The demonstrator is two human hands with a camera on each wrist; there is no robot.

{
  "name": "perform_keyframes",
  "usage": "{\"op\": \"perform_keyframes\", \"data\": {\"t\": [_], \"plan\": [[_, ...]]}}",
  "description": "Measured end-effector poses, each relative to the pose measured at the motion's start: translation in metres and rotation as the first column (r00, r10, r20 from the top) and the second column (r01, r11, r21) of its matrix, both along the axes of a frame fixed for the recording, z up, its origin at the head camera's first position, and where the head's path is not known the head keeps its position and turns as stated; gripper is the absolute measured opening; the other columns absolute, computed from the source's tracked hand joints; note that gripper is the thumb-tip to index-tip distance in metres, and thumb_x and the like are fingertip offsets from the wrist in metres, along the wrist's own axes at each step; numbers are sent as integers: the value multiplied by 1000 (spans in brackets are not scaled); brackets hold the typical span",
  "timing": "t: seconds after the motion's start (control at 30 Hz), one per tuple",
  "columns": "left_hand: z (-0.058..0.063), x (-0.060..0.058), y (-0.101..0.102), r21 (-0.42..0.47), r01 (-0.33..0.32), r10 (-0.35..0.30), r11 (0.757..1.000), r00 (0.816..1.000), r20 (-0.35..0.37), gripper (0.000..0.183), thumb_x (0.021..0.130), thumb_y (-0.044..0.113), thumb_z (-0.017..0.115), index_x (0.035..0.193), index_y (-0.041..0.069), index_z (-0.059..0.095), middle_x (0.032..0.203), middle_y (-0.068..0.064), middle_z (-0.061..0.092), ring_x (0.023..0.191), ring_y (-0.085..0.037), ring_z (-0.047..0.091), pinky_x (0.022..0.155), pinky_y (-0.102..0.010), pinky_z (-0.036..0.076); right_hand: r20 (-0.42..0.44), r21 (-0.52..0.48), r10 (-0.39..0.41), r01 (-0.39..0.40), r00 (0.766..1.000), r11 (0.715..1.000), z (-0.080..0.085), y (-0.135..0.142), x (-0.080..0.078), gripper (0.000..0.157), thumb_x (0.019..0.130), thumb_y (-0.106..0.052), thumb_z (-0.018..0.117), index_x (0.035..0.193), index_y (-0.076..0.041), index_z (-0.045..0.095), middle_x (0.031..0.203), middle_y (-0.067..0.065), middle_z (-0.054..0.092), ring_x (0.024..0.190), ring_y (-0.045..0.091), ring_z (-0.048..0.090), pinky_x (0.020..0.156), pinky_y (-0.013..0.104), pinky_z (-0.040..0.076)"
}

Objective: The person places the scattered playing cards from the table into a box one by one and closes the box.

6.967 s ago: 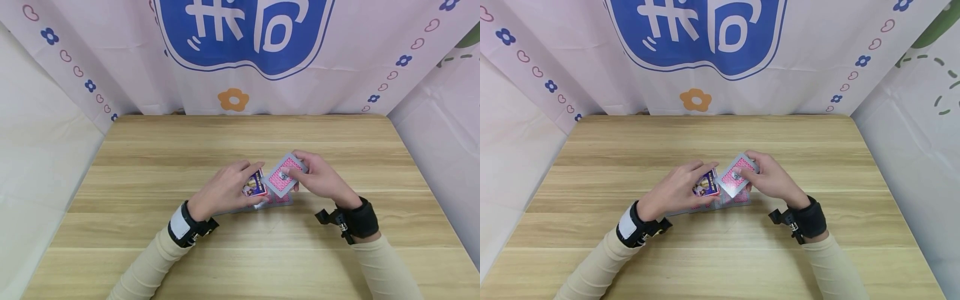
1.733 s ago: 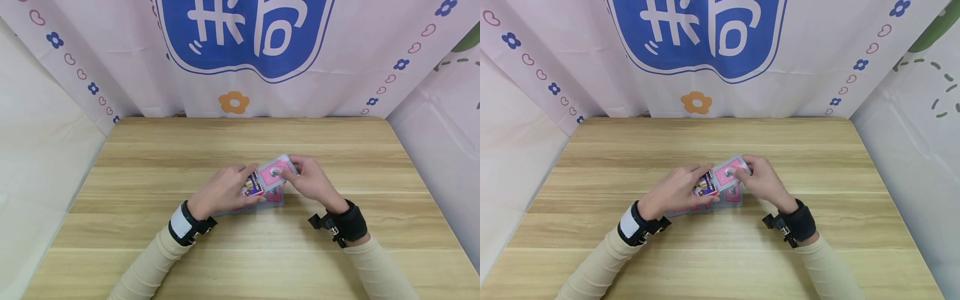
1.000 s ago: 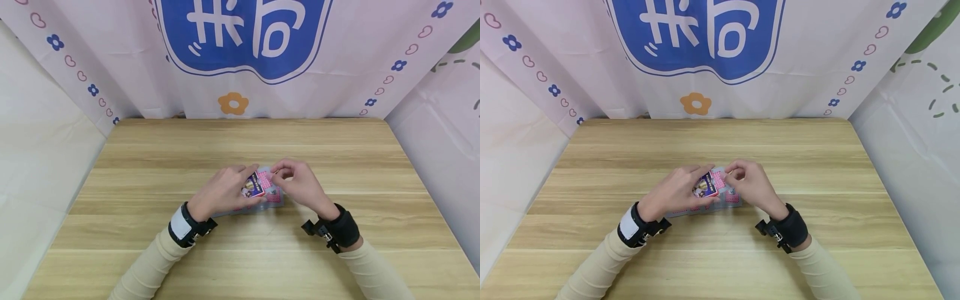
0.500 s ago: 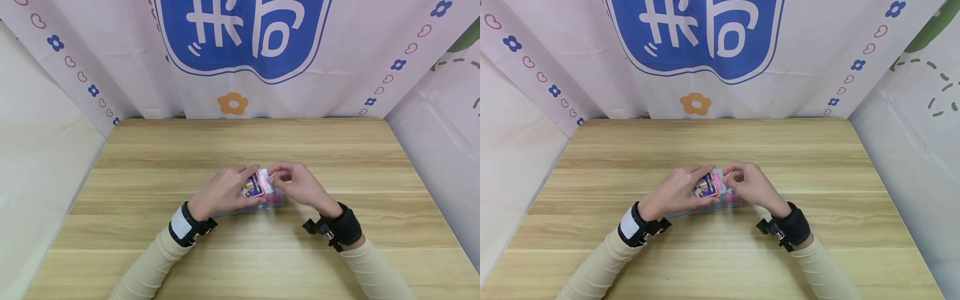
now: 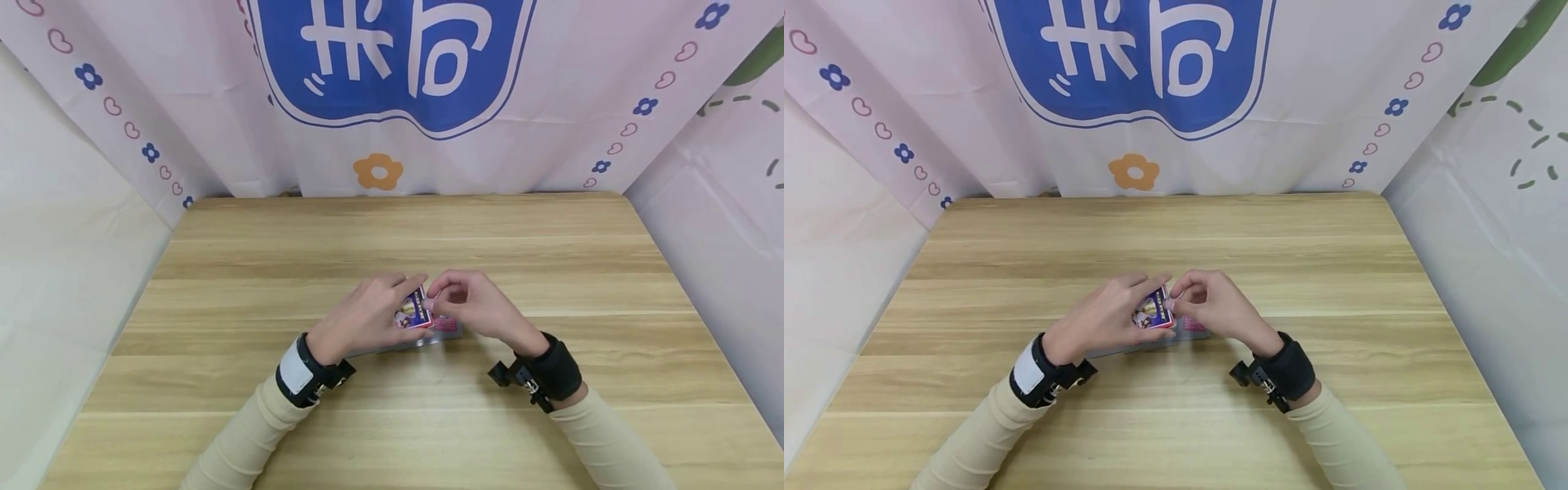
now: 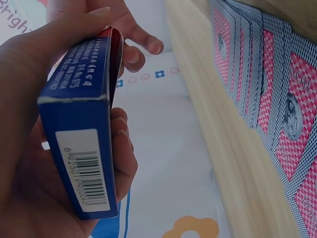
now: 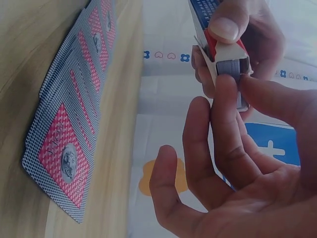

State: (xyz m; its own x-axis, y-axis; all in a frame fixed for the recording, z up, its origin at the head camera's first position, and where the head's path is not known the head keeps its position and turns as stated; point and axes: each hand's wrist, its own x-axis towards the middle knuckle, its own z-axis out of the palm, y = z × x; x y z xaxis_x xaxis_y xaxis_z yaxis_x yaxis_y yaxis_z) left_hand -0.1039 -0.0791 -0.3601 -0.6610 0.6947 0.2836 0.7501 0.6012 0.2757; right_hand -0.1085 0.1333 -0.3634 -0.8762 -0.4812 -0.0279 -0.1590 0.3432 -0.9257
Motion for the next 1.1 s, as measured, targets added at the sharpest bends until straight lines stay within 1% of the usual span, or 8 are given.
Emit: {"op": "perform_keyframes", "data": {"t": [0.17, 0.27, 0.47, 0.6, 0.73, 0.87, 0.97, 1.1], "plan": [[-1, -1, -2, -3, -7, 7, 1000, 999, 42, 79, 75, 58, 69, 130, 5, 53, 101, -8, 63, 71, -6, 51, 55, -20, 48, -5, 26, 9, -9, 1000, 1000, 14, -2, 4, 7, 86, -7, 67, 92, -4, 65, 80, 13, 68, 74, 23, 64, 65, 36, 47], [0, -3, -5, -9, -25, 25, 1000, 997, 72, 79, 74, 58, 69, 131, 6, 52, 102, -7, 63, 72, -5, 52, 56, -19, 48, -17, 52, 5, -4, 1000, 999, 21, 1, 5, 7, 89, -12, 65, 92, -6, 65, 81, 14, 68, 74, 21, 64, 65, 39, 48], [1, -6, -10, -34, -44, 47, 998, 995, 84, 80, 74, 58, 69, 133, 6, 51, 98, -6, 63, 68, -4, 51, 53, -20, 47, -137, 156, 0, 22, 991, 987, -4, 17, -13, 13, 86, -14, 69, 95, -6, 65, 79, 6, 67, 73, 19, 61, 66, 38, 51], [2, -7, -11, -63, -56, 62, 996, 994, 89, 82, 74, 61, 68, 134, 8, 50, 100, -6, 62, 70, -5, 50, 54, -20, 47, -225, 310, 11, 61, 974, 949, -19, 21, -22, 24, 77, -15, 77, 96, -3, 67, 80, 4, 66, 72, 18, 59, 64, 38, 52], [3, -7, -12, -87, -61, 69, 994, 994, 87, 83, 74, 62, 67, 135, 8, 50, 105, -9, 63, 73, -6, 52, 57, -21, 48, -278, 491, 88, 63, 956, 869, -34, 22, -26, 41, 72, -23, 82, 104, -3, 67, 92, 9, 65, 81, 21, 56, 72, 40, 50], [3, -7, -12, -100, -58, 66, 993, 994, 86, 84, 74, 63, 66, 135, 8, 49, 107, -11, 63, 75, -7, 52, 60, -24, 50, -257, 593, 133, 48, 957, 804, -43, 21, -25, 61, 67, -37, 84, 114, -5, 63, 102, 13, 57, 86, 24, 50, 74, 41, 48], [3, -7, -13, -95, -50, 58, 994, 995, 81, 83, 75, 62, 66, 134, 7, 50, 106, -11, 63, 73, -7, 52, 59, -24, 50, -222, 605, 109, 49, 969, 795, -46, 21, -23, 63, 64, -41, 85, 111, -6, 61, 101, 13, 52, 84, 25, 47, 69, 39, 47], [3, -7, -13, -86, -36, 41, 996, 997, 60, 82, 75, 62, 66, 132, 5, 51, 102, -10, 63, 69, -7, 51, 57, -24, 49, -177, 585, 75, 44, 981, 810, -45, 20, -21, 60, 63, -38, 86, 102, -4, 56, 96, 12, 49, 80, 25, 44, 66, 37, 43]]}}
